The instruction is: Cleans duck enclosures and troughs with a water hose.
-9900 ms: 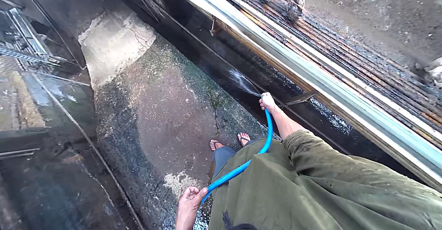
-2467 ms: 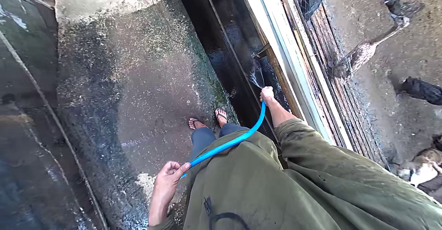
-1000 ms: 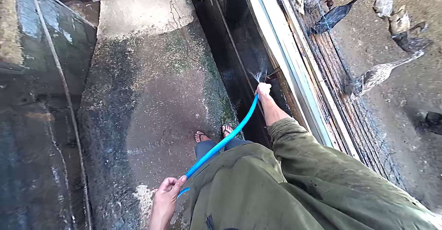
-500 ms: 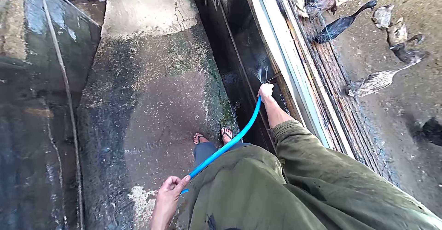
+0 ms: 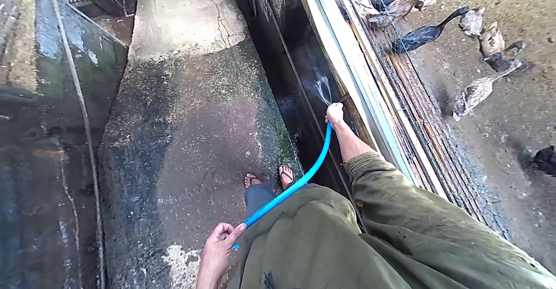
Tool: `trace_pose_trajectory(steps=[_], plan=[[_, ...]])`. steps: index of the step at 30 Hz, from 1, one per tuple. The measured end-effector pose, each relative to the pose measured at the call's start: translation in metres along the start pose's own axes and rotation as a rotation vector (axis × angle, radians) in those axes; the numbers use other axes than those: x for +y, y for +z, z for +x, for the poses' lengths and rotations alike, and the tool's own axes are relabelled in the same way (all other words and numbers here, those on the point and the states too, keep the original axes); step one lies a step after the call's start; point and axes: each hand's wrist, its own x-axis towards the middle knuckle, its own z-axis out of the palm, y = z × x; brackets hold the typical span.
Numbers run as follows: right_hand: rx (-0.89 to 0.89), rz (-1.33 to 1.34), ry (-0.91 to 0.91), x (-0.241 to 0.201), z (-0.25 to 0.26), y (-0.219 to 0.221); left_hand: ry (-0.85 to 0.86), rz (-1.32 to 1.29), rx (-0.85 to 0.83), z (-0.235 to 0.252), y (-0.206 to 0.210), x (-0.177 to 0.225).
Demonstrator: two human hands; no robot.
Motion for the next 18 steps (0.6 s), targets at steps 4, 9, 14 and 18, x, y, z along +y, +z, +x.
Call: trace_pose_trajectory(steps=[4,9,14,18], plan=[[-0.018,0.02,-0.025,0.003,0.003,-0.005,0.005,0.04,-0.014,0.0,0.002,0.002],[-0.011,0.091,-0.028,0.009,0.006,-0.01,0.022,0.037,-0.021,0.002,0.004,0.001],[-0.011,0.132,-0.034,0.015,0.007,-0.011,0.023,0.044,-0.014,0.003,0.003,0.002],[-0.018,0.147,-0.022,0.016,0.001,-0.011,0.019,0.052,-0.006,0.002,0.002,0.003]])
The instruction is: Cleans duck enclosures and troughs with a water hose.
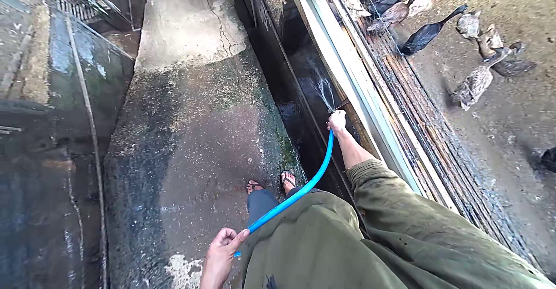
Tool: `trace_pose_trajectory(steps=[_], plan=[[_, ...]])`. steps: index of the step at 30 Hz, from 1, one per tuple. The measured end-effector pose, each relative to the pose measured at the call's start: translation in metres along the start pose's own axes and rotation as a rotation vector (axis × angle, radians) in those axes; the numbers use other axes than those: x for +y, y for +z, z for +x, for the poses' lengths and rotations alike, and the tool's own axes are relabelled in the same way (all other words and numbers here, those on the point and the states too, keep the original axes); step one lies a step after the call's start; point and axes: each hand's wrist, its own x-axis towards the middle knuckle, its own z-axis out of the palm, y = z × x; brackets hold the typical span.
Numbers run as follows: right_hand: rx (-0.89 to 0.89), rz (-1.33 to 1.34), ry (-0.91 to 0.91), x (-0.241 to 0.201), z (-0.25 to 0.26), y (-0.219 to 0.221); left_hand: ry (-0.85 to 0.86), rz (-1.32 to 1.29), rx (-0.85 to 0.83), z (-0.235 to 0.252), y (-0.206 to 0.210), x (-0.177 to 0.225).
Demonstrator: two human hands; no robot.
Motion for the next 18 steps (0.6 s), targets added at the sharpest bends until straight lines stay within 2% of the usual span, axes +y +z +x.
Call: trace_pose_trajectory(steps=[12,18], plan=[[0.019,0.079,0.036,0.01,-0.012,0.005,0.004,-0.013,0.021,0.001,-0.008,-0.001],[-0.028,0.096,0.023,0.01,-0.01,0.004,0.004,0.014,-0.003,0.0,-0.006,-0.002]])
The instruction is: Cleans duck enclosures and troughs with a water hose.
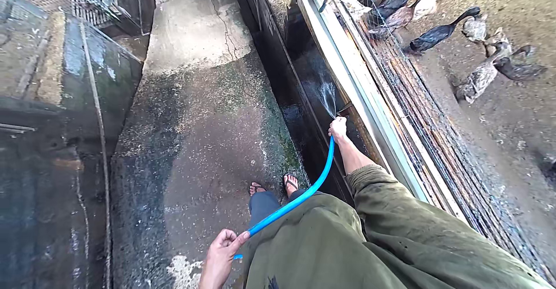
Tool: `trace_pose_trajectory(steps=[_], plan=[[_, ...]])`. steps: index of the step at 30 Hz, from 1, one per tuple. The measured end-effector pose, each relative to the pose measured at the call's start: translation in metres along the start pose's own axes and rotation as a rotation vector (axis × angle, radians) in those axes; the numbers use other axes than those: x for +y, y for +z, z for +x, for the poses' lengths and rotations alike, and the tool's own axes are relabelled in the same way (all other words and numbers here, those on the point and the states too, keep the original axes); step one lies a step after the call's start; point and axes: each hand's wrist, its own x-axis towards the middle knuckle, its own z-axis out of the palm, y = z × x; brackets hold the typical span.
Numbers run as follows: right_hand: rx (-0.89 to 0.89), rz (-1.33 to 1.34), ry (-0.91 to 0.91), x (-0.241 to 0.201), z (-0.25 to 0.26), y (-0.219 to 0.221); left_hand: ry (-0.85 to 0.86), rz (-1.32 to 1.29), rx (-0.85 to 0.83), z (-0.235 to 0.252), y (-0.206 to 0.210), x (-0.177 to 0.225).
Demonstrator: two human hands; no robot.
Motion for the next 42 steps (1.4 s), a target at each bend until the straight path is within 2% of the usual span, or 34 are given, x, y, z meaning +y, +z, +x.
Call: trace_pose_trajectory(steps=[13,29,42], plan=[[0.006,0.032,-0.023,-0.003,0.003,-0.006,-0.008,-0.01,-0.032,0.002,0.004,0.0],[-0.087,0.024,0.072,0.001,0.006,-0.022,0.013,-0.015,-0.059,0.004,0.011,0.01],[-0.171,0.099,0.057,0.008,0.007,-0.034,0.042,0.011,-0.105,0.007,0.012,0.021]])
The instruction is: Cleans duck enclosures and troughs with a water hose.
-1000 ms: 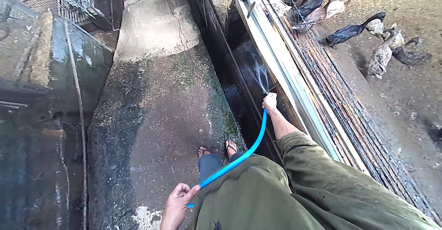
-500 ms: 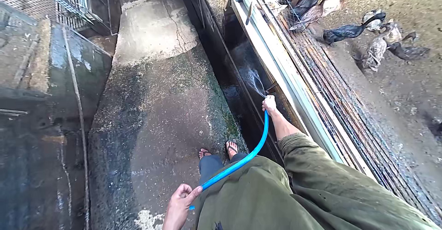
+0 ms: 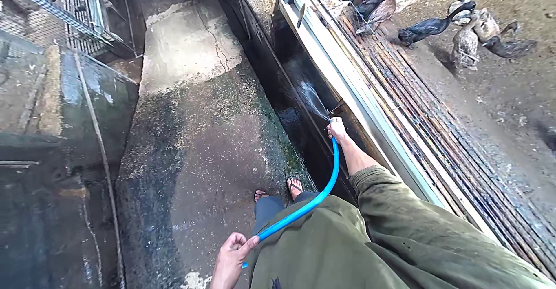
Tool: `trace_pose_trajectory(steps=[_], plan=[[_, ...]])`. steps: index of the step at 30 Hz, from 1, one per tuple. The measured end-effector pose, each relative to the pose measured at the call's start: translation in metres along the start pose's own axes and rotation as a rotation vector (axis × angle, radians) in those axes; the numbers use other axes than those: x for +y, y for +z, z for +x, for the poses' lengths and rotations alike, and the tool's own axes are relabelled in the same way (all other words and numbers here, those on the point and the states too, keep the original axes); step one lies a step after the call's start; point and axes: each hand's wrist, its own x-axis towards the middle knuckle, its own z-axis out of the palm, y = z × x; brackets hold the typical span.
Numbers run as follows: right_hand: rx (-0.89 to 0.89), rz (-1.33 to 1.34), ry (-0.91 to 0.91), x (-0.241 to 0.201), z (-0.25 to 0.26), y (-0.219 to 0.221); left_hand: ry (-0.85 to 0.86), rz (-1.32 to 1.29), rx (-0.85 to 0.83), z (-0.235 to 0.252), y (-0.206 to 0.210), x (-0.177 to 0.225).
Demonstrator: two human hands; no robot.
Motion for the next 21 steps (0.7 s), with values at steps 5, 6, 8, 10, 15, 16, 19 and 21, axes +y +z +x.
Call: trace_pose_trajectory(steps=[5,6,8,10,15,16,19,21], plan=[[-0.023,-0.018,0.033,0.013,-0.007,-0.009,0.0,0.022,-0.033,-0.001,-0.001,0.011],[-0.023,-0.013,0.038,0.02,-0.006,-0.012,-0.003,0.021,-0.043,-0.001,0.0,0.012],[-0.012,0.013,0.039,0.038,0.003,-0.019,-0.006,0.031,-0.066,0.001,-0.001,0.012],[-0.006,0.023,0.053,0.055,0.006,-0.028,-0.003,0.055,-0.085,0.005,-0.001,0.013],[0.061,-0.073,0.224,0.111,-0.009,-0.06,0.004,0.127,-0.161,0.012,0.001,0.028],[0.084,-0.084,0.273,0.126,-0.015,-0.07,0.007,0.144,-0.178,0.014,0.003,0.033],[0.149,-0.156,0.423,0.183,-0.04,-0.105,0.014,0.226,-0.236,0.021,0.011,0.044],[0.164,-0.22,0.534,0.216,-0.063,-0.127,0.023,0.306,-0.265,0.025,0.02,0.052]])
